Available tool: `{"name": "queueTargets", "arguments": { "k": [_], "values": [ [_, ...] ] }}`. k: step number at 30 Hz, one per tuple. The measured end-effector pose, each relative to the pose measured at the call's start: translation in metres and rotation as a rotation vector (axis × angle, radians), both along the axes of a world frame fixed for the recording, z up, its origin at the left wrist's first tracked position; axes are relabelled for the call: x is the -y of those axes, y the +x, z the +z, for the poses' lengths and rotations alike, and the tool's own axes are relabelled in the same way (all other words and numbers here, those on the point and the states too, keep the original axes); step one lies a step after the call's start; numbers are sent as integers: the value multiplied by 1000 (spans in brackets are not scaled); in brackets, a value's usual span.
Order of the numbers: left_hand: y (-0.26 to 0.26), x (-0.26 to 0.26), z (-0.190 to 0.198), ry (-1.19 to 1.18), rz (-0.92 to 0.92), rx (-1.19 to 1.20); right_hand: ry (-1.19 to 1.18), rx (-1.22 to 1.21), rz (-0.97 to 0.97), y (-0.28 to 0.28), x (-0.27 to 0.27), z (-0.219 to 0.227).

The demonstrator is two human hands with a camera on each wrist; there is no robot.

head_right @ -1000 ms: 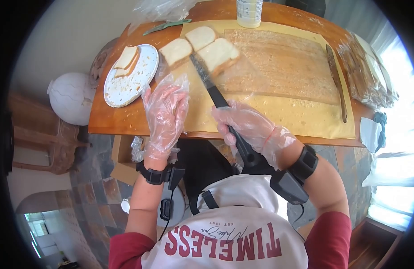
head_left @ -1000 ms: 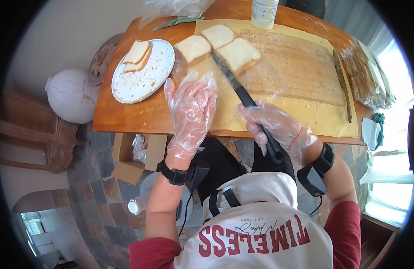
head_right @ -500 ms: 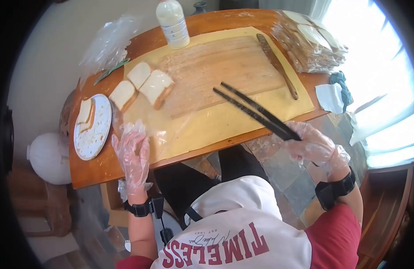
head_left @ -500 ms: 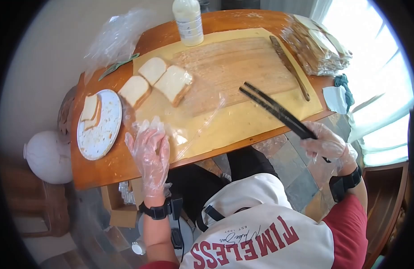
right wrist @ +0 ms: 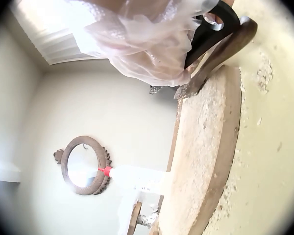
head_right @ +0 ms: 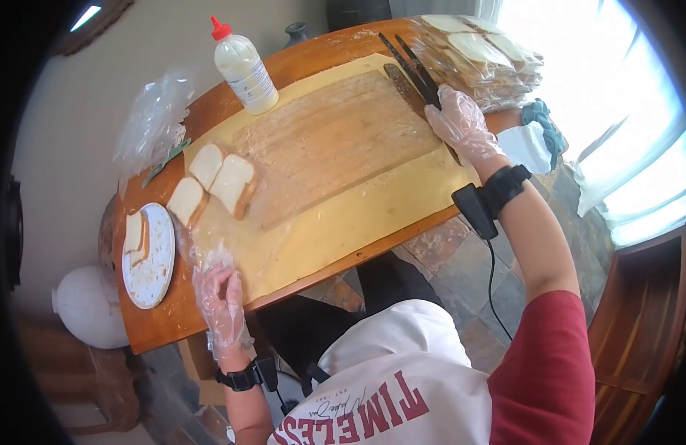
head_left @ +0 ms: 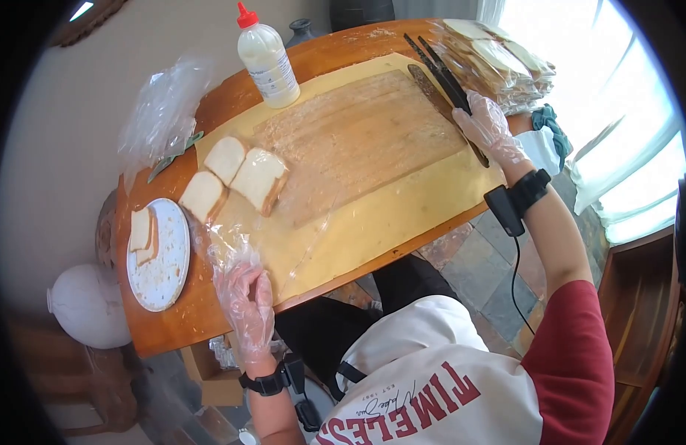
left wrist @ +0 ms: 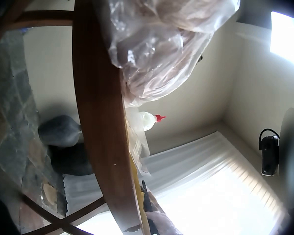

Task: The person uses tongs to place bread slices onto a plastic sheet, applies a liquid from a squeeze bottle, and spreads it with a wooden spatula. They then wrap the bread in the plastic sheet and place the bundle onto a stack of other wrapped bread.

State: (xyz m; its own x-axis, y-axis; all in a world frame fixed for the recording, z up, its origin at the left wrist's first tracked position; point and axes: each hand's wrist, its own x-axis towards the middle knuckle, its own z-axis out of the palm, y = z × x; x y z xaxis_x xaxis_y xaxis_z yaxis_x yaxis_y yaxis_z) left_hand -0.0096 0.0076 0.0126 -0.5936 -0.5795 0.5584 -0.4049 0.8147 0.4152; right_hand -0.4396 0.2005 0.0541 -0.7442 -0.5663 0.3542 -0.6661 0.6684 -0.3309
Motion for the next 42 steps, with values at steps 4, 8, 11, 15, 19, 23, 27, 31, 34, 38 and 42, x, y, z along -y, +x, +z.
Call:
{"name": "queueTargets", "arguments": {
  "k": [4, 8, 11, 15, 19, 23, 27, 31, 34, 38, 42],
  "values": [
    [-2, -1, 1, 20, -9, -40, 69, -116, -25, -21, -9, -16],
    [-3, -1, 1, 44, -25, -63, 89, -197, -2, -28, -14, -30],
    [-2, 0, 0, 46, -39, -92, 2, -309, 81, 2, -7, -12],
    [1, 4, -3, 69, -23, -121, 177, -191, 96, 7, -11, -14],
    [1, 3, -5, 148, -26, -186, 232, -234, 161, -30, -14, -33],
    [3, 2, -4, 200, -44, -222, 126, -202, 202, -48, -5, -48],
    [5, 2, -4, 234, -63, -191, 104, -184, 235, -15, -3, -29],
    [6, 1, -4, 205, -47, -177, 96, -123, 248, 8, 1, -17],
    [4, -2, -3, 243, -40, -198, 24, -75, 176, 11, 4, -4],
    [4, -3, -3, 324, -42, -229, 163, -225, 75, -7, -12, -6],
    [6, -5, 2, 294, -42, -219, 294, -248, 95, -14, -12, -12]
  ]
}}
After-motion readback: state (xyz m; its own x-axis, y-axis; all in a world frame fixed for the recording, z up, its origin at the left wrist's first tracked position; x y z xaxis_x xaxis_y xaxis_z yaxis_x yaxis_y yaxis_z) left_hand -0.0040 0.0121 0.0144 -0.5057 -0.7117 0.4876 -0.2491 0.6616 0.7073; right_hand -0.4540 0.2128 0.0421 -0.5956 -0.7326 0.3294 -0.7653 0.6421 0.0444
